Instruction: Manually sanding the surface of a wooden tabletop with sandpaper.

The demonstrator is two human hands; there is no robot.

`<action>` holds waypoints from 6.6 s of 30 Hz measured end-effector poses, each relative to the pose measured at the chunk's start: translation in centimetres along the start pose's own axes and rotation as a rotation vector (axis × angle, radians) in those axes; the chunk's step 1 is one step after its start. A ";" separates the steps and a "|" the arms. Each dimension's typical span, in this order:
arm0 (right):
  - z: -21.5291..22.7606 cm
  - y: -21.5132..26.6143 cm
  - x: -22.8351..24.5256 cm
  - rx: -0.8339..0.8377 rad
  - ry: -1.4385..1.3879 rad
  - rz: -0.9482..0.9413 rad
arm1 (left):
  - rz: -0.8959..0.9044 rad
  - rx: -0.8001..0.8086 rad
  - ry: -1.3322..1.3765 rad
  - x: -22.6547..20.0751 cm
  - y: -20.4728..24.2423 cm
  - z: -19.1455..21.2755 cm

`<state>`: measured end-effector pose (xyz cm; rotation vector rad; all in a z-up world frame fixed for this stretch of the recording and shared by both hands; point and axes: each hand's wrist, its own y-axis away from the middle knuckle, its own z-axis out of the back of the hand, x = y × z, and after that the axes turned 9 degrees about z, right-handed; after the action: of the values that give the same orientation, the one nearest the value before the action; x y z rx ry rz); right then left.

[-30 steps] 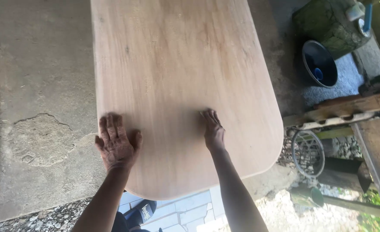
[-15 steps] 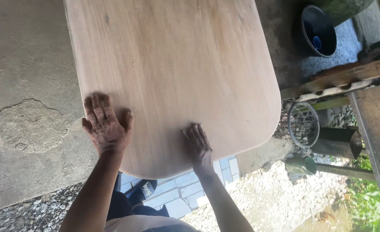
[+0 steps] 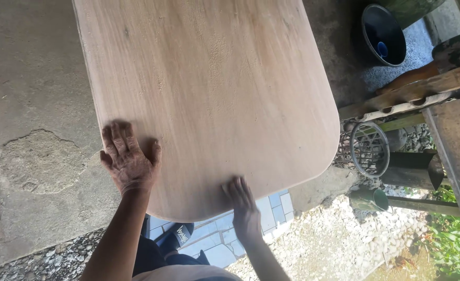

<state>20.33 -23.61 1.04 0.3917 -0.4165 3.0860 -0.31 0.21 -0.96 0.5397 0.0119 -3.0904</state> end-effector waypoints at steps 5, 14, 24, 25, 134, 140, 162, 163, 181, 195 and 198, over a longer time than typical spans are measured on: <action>0.3 -1.2 0.5 0.024 -0.030 -0.106 | 0.003 0.002 -0.030 0.3 0.3 -0.5; -0.4 1.3 0.4 0.002 0.013 -0.041 | 0.002 -0.007 0.006 0.0 0.0 0.0; -2.7 -11.9 -6.2 -0.189 -0.014 0.035 | -0.005 -0.028 0.050 0.0 -0.1 0.3; -2.8 -12.0 -6.6 -0.211 -0.026 0.039 | 0.000 -0.021 0.058 0.0 -0.1 0.2; 4.8 1.1 -23.3 -0.190 0.639 0.572 | 1.069 -0.462 0.426 -6.2 14.0 -6.5; 0.6 -10.4 -27.3 -0.211 -0.131 0.434 | 1.175 -0.369 0.465 -7.7 13.7 -3.4; -1.4 -15.5 -28.5 -0.010 -0.721 -0.077 | 1.117 -0.407 0.490 -7.9 14.2 -4.2; -3.1 -14.6 -29.9 -0.087 -1.243 -0.289 | 1.104 -0.418 0.506 -7.8 14.4 -4.7; 5.8 -19.9 -27.4 0.143 -0.201 0.072 | 1.139 -0.348 0.503 -8.3 14.1 -2.5; 3.2 -9.1 -25.2 -0.133 -0.183 0.358 | 1.097 -0.425 0.460 -8.2 14.5 -3.3; 0.9 -14.7 -27.1 -0.143 -0.195 0.339 | 1.098 -0.408 0.467 -8.1 14.1 -3.3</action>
<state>47.37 -8.85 -0.98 0.6872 -0.7795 3.3200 8.55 -13.89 -1.42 0.8456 0.2449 -1.7985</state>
